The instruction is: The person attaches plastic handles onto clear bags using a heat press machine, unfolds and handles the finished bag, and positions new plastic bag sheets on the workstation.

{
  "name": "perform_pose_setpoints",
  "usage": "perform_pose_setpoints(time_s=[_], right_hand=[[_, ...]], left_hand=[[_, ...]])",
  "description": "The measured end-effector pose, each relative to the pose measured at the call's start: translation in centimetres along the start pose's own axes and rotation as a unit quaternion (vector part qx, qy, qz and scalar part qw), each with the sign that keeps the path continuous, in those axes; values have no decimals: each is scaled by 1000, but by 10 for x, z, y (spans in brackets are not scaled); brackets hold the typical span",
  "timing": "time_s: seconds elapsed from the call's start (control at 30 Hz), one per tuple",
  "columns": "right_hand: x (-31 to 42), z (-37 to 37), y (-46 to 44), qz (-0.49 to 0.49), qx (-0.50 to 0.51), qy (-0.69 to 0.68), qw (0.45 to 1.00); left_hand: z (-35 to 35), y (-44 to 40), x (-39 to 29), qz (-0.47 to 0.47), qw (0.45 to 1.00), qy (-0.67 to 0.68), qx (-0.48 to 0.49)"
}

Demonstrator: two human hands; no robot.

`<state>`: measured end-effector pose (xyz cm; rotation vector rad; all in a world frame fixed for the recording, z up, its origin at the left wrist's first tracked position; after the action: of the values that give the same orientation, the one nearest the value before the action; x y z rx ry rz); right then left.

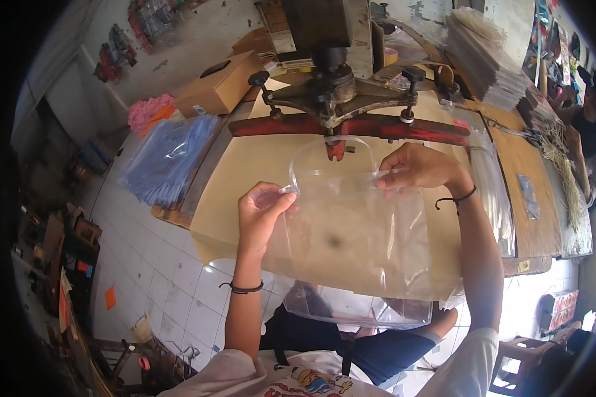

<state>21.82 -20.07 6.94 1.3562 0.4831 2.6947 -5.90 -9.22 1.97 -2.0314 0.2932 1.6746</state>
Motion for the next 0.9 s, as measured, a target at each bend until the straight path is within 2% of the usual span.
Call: perform_pose_setpoints(time_s=[0.33, 0.53, 0.73, 0.9], right_hand=[[-8, 0, -3, 8, 25, -39, 999], [-11, -1, -3, -4, 52, -7, 999], [4, -3, -1, 54, 6, 28, 998], [3, 4, -1, 76, -46, -34, 995]], left_hand=[[0, -1, 4, -7, 999, 35, 16], [0, -1, 5, -2, 1000, 15, 26], [-4, -1, 8, 3, 996, -40, 83], [-8, 0, 7, 11, 992, -68, 106]])
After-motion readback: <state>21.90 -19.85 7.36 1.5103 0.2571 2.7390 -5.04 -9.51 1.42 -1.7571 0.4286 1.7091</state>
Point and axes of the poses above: each hand's wrist, its own y-axis away from the middle knuckle, its own z-axis out of the back of the hand, x = y × z, the point moved 5 cm from there along -y, towards the middle knuckle, and after that the axes turned 4 degrees about -z, right-handed, at the moved point
